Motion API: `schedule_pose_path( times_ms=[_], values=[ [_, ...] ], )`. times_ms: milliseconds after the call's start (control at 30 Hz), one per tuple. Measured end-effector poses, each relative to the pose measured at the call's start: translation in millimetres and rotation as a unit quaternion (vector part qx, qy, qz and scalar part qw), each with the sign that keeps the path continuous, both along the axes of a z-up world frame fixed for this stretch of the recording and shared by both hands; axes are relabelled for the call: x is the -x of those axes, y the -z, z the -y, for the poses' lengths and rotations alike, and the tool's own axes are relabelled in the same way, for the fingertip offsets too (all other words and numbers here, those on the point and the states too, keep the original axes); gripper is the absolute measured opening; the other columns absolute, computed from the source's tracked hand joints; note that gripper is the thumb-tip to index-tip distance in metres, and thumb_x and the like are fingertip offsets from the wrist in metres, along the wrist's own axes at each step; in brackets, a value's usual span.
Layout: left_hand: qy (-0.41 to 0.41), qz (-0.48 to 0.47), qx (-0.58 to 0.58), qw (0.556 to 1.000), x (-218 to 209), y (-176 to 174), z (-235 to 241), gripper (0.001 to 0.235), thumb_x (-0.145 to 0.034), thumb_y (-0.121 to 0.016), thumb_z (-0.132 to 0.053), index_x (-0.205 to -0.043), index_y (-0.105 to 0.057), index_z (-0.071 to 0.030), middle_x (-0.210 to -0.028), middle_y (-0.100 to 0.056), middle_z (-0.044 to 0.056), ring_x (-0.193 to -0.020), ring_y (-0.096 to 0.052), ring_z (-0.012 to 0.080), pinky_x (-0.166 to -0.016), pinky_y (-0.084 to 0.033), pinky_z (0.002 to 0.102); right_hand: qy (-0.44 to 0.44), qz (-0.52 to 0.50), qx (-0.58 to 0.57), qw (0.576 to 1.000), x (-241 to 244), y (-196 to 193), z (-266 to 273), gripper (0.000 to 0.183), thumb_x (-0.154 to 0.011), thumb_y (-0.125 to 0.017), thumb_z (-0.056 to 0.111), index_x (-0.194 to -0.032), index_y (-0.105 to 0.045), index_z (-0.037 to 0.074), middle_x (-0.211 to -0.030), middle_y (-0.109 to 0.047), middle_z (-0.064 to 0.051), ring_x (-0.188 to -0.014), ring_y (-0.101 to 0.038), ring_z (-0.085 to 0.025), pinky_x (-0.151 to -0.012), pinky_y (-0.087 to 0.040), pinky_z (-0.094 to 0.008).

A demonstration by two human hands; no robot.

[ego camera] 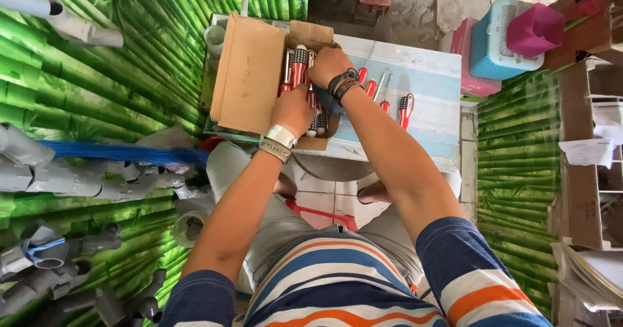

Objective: Cleaning a set of screwdrivers by wiping each one individually with a cloth before placing them back into a cardboard box.

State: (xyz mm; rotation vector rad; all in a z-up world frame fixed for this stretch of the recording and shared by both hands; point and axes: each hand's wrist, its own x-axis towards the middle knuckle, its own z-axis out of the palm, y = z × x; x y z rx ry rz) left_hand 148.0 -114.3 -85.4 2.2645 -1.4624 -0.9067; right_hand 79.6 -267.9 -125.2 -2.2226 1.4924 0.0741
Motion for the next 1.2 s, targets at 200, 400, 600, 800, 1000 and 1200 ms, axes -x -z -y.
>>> schedule_pose_path(
  times_ms=[200,400,600,800,1000,1200],
  values=[
    [-0.001,-0.006,0.009,1.0,-4,10,-2,0.046,-0.085,-0.076,-0.022,-0.125,-0.063,-0.003,-0.11,-0.071,0.028,-0.109,-0.068,0.0471,-0.088,-0.059,0.055,-0.01,0.033,0.009,0.999,2,5,2,0.034,-0.088,-0.064,0.026,-0.08,-0.075,-0.005,-0.071,-0.07,-0.02,-0.073,-0.075,-0.036,-0.061,-0.061,-0.043],
    [-0.001,-0.016,0.011,1.0,-3,1,-4,0.048,-0.084,-0.077,-0.025,-0.125,-0.063,-0.003,-0.11,-0.071,0.027,-0.109,-0.068,0.046,-0.088,-0.059,0.055,-0.005,0.02,0.007,1.0,3,-4,-6,0.038,-0.089,-0.066,0.031,-0.09,-0.077,-0.006,-0.081,-0.072,-0.023,-0.084,-0.075,-0.04,-0.068,-0.063,-0.047],
    [-0.001,-0.013,0.015,1.0,-2,3,-3,0.048,-0.084,-0.078,-0.025,-0.124,-0.065,-0.003,-0.109,-0.072,0.027,-0.108,-0.068,0.0464,-0.087,-0.059,0.055,0.008,-0.004,0.014,1.0,2,-14,-15,0.037,-0.09,-0.069,0.03,-0.092,-0.076,-0.006,-0.085,-0.073,-0.023,-0.087,-0.075,-0.04,-0.07,-0.063,-0.048],
    [0.0,0.016,0.024,1.0,0,-3,-7,0.049,-0.085,-0.075,-0.028,-0.128,-0.063,-0.007,-0.109,-0.072,0.024,-0.109,-0.068,0.0448,-0.089,-0.058,0.055,0.027,0.058,0.022,0.998,15,-14,-18,0.033,-0.088,-0.066,0.029,-0.089,-0.076,-0.002,-0.079,-0.072,-0.019,-0.082,-0.075,-0.038,-0.065,-0.064,-0.049],
    [0.026,0.028,0.098,0.994,7,-18,-12,0.044,-0.089,-0.073,-0.035,-0.121,-0.061,-0.008,-0.094,-0.072,0.02,-0.086,-0.067,0.0448,-0.06,-0.051,0.055,-0.058,0.147,0.067,0.985,56,-46,-31,0.046,-0.091,-0.068,0.037,-0.055,-0.05,0.015,-0.056,-0.052,-0.008,-0.059,-0.053,-0.031,-0.052,-0.036,-0.047],
    [0.066,-0.009,0.279,0.958,28,-13,-16,0.03,-0.092,-0.071,-0.025,-0.116,-0.068,-0.007,-0.083,-0.077,0.007,-0.072,-0.07,0.0327,-0.063,-0.054,0.047,-0.044,0.249,0.068,0.965,99,-82,-53,0.024,-0.092,-0.062,0.028,-0.083,-0.082,0.018,-0.072,-0.074,-0.003,-0.056,-0.058,-0.021,-0.048,-0.045,-0.035]
  ],
)
